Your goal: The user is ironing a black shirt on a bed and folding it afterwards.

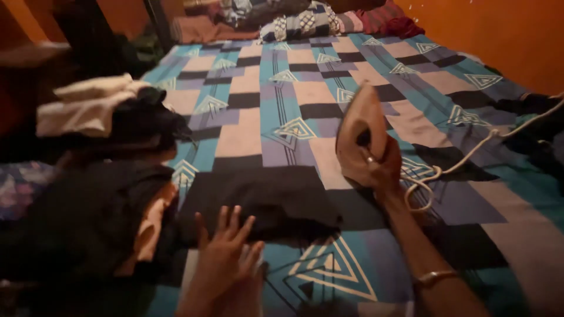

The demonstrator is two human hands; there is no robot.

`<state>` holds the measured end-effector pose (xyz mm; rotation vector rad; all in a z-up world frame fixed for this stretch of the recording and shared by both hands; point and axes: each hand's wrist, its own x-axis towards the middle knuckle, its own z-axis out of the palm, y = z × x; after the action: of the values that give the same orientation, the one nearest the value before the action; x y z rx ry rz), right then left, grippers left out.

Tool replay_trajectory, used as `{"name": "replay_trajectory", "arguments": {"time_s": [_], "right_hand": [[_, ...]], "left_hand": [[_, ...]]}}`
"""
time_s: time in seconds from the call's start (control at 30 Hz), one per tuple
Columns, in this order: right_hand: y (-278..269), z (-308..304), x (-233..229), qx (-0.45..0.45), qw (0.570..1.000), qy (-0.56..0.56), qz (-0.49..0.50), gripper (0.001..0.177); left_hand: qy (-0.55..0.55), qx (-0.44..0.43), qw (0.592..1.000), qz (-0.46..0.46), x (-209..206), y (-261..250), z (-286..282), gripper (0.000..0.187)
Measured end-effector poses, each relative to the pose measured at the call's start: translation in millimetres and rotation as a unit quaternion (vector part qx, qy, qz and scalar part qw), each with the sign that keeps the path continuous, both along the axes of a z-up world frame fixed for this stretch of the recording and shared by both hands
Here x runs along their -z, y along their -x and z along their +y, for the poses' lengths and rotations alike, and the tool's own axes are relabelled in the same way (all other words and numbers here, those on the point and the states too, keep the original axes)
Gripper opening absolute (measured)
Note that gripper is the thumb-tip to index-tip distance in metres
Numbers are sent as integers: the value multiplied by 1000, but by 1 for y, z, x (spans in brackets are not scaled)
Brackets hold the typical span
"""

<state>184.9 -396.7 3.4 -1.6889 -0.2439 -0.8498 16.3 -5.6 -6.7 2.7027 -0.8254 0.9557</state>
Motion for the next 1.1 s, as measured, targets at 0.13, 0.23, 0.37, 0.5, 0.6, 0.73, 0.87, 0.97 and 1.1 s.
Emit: {"name": "replay_trajectory", "arguments": {"time_s": [0.13,0.23,0.37,0.5,0.6,0.73,0.87,0.97,1.1], "right_hand": [[-8,-28,32,8,998,-60,22,40],[-11,-27,50,-13,994,-99,44,39],[-15,-38,66,-24,989,-134,63,37],[12,-15,38,47,998,8,-44,54],[10,-11,38,51,997,13,-54,59],[11,-13,39,41,999,13,-12,56],[47,-7,28,58,994,70,53,50],[74,20,2,54,987,117,97,45],[106,55,-30,47,971,179,154,41]], "left_hand": [[20,52,998,-10,-9,-3,-52,62],[27,77,995,51,-14,-1,-70,64],[9,79,988,134,-7,-7,-77,65],[35,43,977,208,-7,-4,-75,62],[37,39,980,191,-6,-4,-75,64],[19,24,978,205,-20,-4,-82,72],[-5,35,981,189,-24,-9,-94,79],[2,38,976,213,-26,-14,-98,88],[-7,44,975,218,-35,-19,-111,90]]}}
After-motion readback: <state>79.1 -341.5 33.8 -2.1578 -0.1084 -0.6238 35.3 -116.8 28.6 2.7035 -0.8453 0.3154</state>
